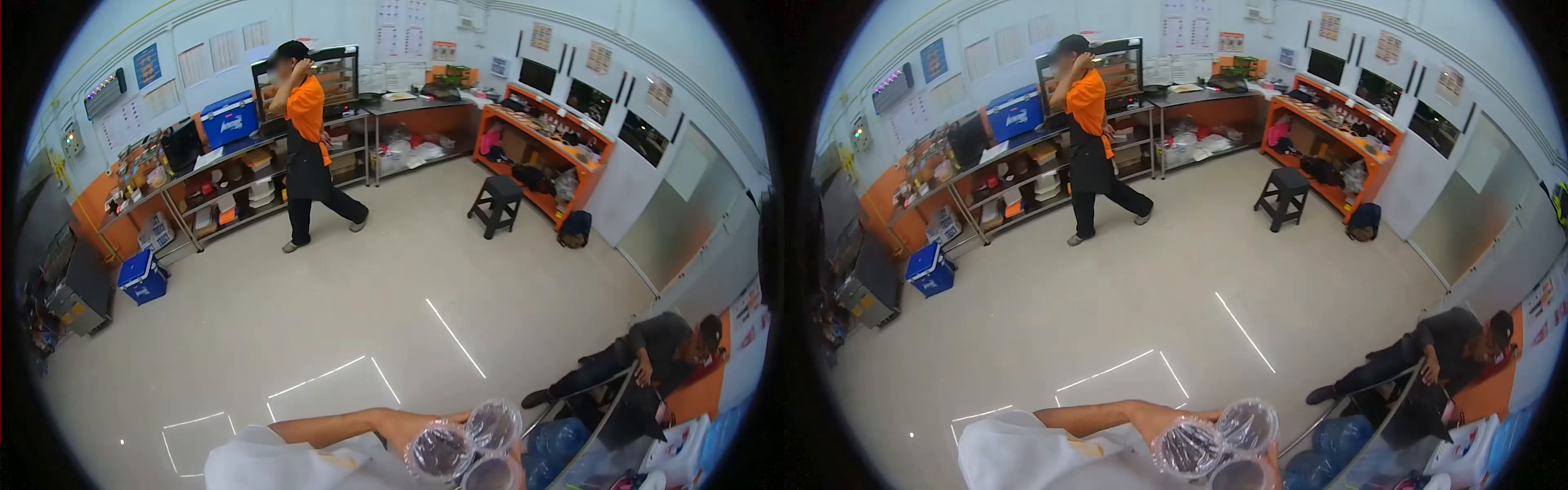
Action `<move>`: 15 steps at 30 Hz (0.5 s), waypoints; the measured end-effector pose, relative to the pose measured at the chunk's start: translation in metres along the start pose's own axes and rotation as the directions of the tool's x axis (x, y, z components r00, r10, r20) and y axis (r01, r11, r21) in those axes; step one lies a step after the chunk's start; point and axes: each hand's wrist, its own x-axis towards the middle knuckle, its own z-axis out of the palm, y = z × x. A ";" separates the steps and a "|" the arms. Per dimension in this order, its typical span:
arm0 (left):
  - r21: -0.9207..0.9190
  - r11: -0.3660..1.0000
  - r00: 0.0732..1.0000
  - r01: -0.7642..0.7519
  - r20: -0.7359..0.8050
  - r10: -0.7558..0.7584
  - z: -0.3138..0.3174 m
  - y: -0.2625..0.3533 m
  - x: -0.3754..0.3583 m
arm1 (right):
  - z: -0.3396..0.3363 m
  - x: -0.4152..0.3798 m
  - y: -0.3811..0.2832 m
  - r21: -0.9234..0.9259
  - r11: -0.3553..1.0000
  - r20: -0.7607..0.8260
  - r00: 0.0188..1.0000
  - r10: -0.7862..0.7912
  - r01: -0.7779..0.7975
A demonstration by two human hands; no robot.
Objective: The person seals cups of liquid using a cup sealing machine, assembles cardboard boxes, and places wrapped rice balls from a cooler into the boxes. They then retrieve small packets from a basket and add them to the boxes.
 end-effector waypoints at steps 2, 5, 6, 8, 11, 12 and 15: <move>0.044 0.998 0.995 -0.050 -0.086 0.054 -0.055 0.020 -0.024 | 0.016 0.062 -0.023 -0.017 1.000 0.084 0.996 0.000 0.001; 0.105 0.990 0.964 -0.095 -0.239 0.118 -0.139 0.040 -0.045 | 0.022 0.158 -0.048 -0.042 0.998 0.228 0.973 -0.027 0.037; 0.107 0.988 0.937 -0.109 -0.322 0.138 -0.166 0.048 -0.057 | 0.026 0.193 -0.058 -0.054 0.997 0.282 0.959 -0.041 0.059; 0.151 0.988 0.915 -0.022 -0.395 0.081 -0.224 0.065 -0.075 | 0.029 0.268 -0.078 -0.085 0.989 0.387 0.919 -0.077 0.119; 0.423 0.906 0.888 -0.016 -0.411 0.208 -0.316 0.081 -0.092 | 0.031 0.385 -0.098 -0.084 0.976 0.508 0.851 -0.131 0.200; 0.411 0.912 0.893 -0.005 -0.408 0.189 -0.344 0.086 -0.094 | 0.028 0.426 -0.102 -0.087 0.939 0.574 0.787 -0.226 0.333; 0.376 0.927 0.832 -0.008 -0.512 0.215 -0.433 0.101 -0.098 | 0.029 0.543 -0.120 -0.231 0.809 0.703 0.668 -0.246 0.541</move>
